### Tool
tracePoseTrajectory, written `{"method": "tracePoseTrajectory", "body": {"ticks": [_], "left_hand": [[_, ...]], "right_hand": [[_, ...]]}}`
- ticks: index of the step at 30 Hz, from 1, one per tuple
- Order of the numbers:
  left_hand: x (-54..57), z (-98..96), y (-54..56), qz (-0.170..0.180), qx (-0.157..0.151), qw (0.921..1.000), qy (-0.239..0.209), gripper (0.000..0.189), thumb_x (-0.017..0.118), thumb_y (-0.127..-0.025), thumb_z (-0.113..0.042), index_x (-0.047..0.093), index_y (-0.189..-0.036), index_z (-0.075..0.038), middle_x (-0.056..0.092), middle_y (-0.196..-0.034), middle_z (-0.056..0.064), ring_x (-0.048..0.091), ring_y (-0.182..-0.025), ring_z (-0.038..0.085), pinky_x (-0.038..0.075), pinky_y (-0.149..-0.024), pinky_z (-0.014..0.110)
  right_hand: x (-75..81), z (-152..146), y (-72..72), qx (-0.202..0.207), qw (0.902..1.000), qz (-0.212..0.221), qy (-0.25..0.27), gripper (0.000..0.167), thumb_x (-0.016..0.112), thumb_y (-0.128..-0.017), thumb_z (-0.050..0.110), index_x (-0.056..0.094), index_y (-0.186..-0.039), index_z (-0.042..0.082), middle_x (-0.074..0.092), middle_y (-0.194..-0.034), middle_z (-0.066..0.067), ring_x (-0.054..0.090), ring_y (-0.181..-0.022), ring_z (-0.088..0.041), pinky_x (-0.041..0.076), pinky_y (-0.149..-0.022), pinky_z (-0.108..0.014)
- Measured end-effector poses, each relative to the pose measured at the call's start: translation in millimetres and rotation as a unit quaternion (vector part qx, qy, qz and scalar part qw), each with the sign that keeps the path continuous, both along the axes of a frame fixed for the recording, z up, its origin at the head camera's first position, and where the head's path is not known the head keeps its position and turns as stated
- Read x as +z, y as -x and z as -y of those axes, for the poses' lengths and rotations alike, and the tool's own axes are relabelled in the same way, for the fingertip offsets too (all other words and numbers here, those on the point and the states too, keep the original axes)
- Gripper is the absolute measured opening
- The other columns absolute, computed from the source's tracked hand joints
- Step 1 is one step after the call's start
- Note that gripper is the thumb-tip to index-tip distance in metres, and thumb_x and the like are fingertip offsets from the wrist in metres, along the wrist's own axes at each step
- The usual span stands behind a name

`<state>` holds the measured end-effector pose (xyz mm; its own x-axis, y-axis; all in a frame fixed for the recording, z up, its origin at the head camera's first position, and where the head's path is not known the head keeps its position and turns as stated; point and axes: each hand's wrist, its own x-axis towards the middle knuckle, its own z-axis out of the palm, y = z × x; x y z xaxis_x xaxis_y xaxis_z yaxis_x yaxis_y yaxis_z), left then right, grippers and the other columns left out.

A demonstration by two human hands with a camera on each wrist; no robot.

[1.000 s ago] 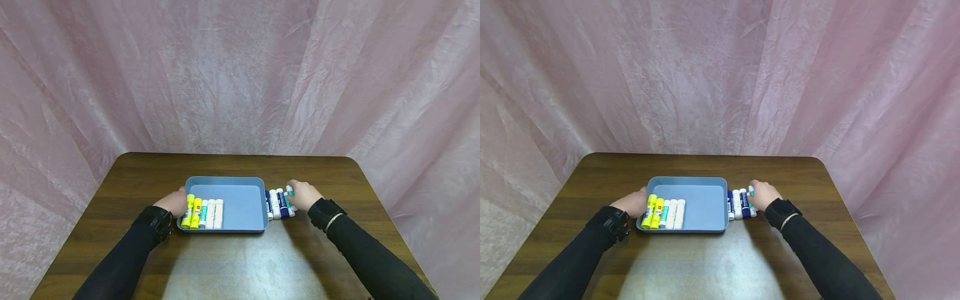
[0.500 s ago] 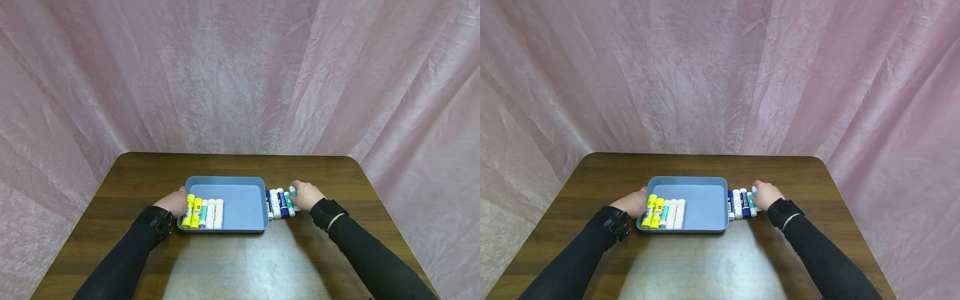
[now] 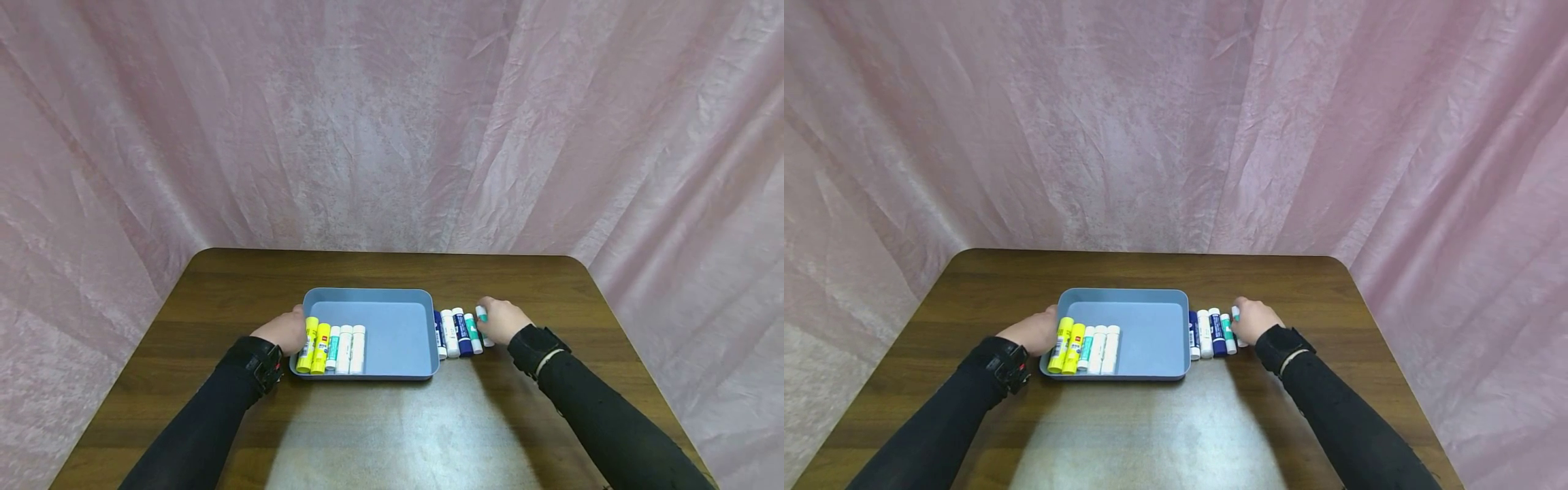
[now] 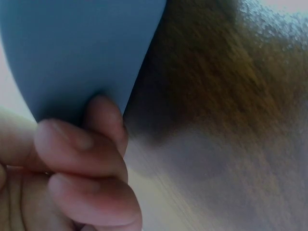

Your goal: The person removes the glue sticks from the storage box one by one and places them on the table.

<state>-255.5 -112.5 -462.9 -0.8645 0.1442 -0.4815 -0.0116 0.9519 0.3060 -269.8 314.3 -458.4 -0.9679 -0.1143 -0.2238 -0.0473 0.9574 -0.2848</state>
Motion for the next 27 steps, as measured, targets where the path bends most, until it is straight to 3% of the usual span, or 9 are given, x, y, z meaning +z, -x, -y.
{"method": "tracePoseTrajectory", "body": {"ticks": [13,27], "left_hand": [[0.8,-0.2,-1.0,0.006,0.011,0.9999,-0.01,0.06,0.043,-0.1,-0.006,0.019,-0.151,0.016,0.063,-0.105,0.02,0.061,-0.087,0.028,0.05,-0.073,0.036],[1.8,0.2,-3.0,0.006,0.017,0.9997,-0.016,0.061,0.042,-0.102,-0.009,0.018,-0.152,0.014,0.062,-0.113,0.022,0.061,-0.093,0.029,0.051,-0.081,0.041]], "right_hand": [[-2.3,1,-0.4,-0.011,0.9998,0.019,-0.004,0.045,0.062,-0.094,0.014,0.057,-0.136,-0.002,0.07,-0.118,-0.023,0.066,-0.091,-0.026,0.056,-0.083,-0.046],[-11.1,-1,1.5,0.002,0.9997,0.019,-0.013,0.046,0.06,-0.096,0.014,0.056,-0.139,-0.002,0.067,-0.126,-0.025,0.067,-0.105,-0.032,0.053,-0.093,-0.053]]}}
